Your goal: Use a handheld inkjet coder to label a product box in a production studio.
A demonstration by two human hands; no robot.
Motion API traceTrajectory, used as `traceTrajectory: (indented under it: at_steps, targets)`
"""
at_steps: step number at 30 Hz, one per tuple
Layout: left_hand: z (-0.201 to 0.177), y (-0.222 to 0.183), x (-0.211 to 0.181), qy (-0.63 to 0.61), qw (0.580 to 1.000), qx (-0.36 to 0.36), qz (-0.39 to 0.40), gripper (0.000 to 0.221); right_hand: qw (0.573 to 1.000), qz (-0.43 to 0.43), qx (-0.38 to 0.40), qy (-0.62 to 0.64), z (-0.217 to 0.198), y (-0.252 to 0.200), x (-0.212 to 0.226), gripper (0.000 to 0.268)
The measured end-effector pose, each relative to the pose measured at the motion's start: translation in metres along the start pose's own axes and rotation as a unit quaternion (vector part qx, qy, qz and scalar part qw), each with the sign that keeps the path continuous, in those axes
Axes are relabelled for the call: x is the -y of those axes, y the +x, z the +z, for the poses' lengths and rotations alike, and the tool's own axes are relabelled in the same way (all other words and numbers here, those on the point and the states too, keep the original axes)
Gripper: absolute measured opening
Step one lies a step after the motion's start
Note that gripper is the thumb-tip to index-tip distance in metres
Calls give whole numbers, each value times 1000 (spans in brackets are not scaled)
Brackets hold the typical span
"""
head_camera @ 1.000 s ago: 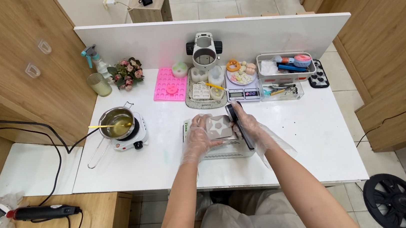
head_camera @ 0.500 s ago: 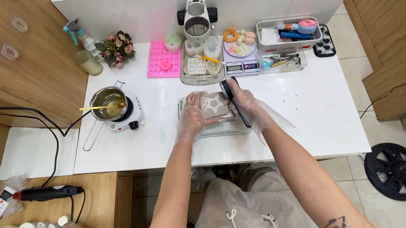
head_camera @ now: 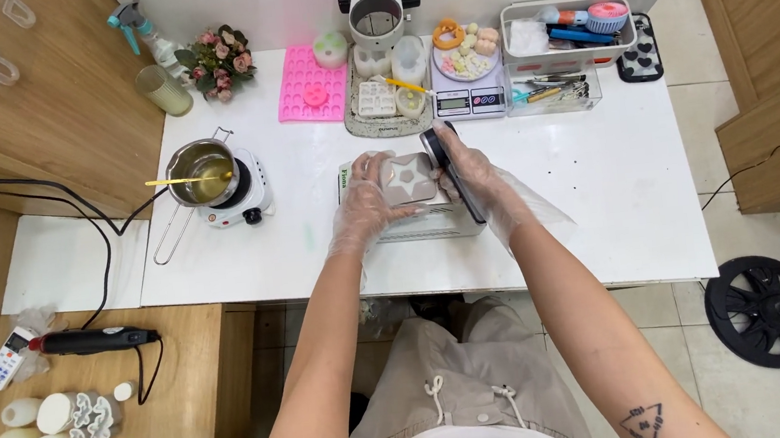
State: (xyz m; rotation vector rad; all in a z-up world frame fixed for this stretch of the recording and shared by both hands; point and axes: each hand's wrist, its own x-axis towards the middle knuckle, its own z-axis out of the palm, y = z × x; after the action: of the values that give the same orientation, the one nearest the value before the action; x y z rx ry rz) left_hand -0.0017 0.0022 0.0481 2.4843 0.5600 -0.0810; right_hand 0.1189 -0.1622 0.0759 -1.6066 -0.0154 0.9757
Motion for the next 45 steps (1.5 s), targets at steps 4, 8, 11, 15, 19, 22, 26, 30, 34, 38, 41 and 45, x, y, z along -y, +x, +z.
traceTrajectory:
  at_steps: [4, 8, 11, 15, 19, 22, 26, 30, 34, 38, 41, 45]
  targets:
    - [5, 0, -1, 11, 1000, 15, -17, 126, 1000, 3, -2, 6, -4, -4, -1, 70]
    - [-3, -7, -11, 15, 999, 12, -26, 125, 1000, -2, 10, 4, -4, -11, 4, 69]
    - [-4, -7, -13, 10, 999, 12, -30, 123, 1000, -5, 19, 15, -4, -12, 5, 69]
    - [-6, -8, -12, 1, 999, 9, -38, 123, 1000, 3, 8, 3, -2, -8, 6, 69]
    - [25, 9, 25, 23, 999, -27, 41, 133, 1000, 13, 9, 7, -4, -2, 4, 70]
    - [3, -28, 11, -83, 991, -72, 80, 140, 999, -1, 30, 28, -12, 17, -13, 66]
    - [5, -60, 29, -309, 944, -88, 70, 127, 996, -76, 17, 37, -22, 20, -34, 50]
    - [-20, -111, -3, -661, 749, 8, 47, 115, 978, -191, 34, 77, -10, -10, -47, 29]
    - [-30, -129, -26, -781, 618, 88, 23, 111, 970, -241, 5, 28, 23, -70, -30, 31]
    - [-12, -136, -23, -780, 614, 114, 26, 110, 974, -226, -28, -14, 20, -75, -50, 31]
    - [-5, -143, -22, -762, 633, 132, 41, 108, 974, -217, -36, -48, 11, -74, -67, 28]
    - [0, -148, -23, -752, 638, 158, 41, 107, 975, -210, -35, -68, 8, -92, -70, 24]
